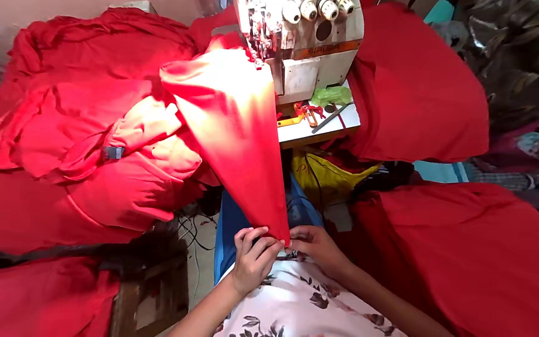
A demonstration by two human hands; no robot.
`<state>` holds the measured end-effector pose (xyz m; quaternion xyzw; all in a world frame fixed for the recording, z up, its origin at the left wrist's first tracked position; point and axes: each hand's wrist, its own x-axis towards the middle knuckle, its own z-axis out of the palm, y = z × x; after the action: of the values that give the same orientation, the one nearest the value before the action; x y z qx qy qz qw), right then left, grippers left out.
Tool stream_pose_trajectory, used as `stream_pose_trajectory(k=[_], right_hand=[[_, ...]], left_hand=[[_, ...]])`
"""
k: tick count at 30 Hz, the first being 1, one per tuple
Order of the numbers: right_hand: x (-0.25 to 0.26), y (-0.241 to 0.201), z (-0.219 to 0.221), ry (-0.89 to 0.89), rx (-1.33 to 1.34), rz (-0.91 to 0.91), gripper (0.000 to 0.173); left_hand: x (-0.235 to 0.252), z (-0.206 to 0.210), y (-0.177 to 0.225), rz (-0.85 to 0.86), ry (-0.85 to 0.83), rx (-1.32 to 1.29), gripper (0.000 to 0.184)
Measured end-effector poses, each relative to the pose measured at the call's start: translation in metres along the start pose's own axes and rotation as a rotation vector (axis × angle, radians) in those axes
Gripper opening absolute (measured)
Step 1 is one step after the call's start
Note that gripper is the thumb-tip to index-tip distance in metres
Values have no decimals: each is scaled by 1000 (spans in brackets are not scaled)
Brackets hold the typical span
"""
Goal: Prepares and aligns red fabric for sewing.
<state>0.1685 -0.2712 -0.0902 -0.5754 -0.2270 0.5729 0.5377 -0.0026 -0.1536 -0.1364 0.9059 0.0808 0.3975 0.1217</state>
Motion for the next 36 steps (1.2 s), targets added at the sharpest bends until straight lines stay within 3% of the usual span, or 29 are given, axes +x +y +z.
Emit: stream_pose_trajectory(k=[6, 10, 12, 15, 17, 18, 20, 21, 23, 26, 30, 33, 36], right_hand=[[1, 0, -3, -31, 43, 6, 13], [4, 1, -2, -19, 19, -17, 3], [5, 0, -1, 6, 16, -4, 3], [1, -2, -2, -16, 57, -16, 4], [-4, -4, -3, -80, 107, -51, 6], [-6, -4, -4, -120, 134, -68, 8], [-11, -4, -8, -177, 159, -97, 9], [-13, -7, -11, -195, 158, -129, 10], [-18, -11, -16, -219, 166, -182, 12], [-19, -13, -13, -151, 159, -135, 15], [-20, -8, -9, -101, 99, -119, 12], [-13, 1, -10, -40, 84, -108, 10], [-8, 0, -9, -23, 54, -90, 8]], left_hand=[[1, 3, -1, 42, -23, 51, 11], [0, 4, -3, 5, -7, -37, 13], [-2, 5, -9, -198, 71, -120, 22], [9, 11, -36, -724, 256, -389, 63], [41, 9, -51, -1121, 305, -858, 68], [55, 6, -56, -1227, 339, -1160, 72], [65, 1, -60, -1233, 414, -1545, 78], [65, -3, -61, -1153, 402, -1617, 67], [59, -11, -61, -988, 365, -1595, 40], [64, -27, -48, -1106, 496, -1335, 17], [73, -37, -38, -1207, 567, -1026, 36], [68, -24, -39, -1246, 599, -992, 34], [59, -14, -48, -1203, 521, -1016, 32]])
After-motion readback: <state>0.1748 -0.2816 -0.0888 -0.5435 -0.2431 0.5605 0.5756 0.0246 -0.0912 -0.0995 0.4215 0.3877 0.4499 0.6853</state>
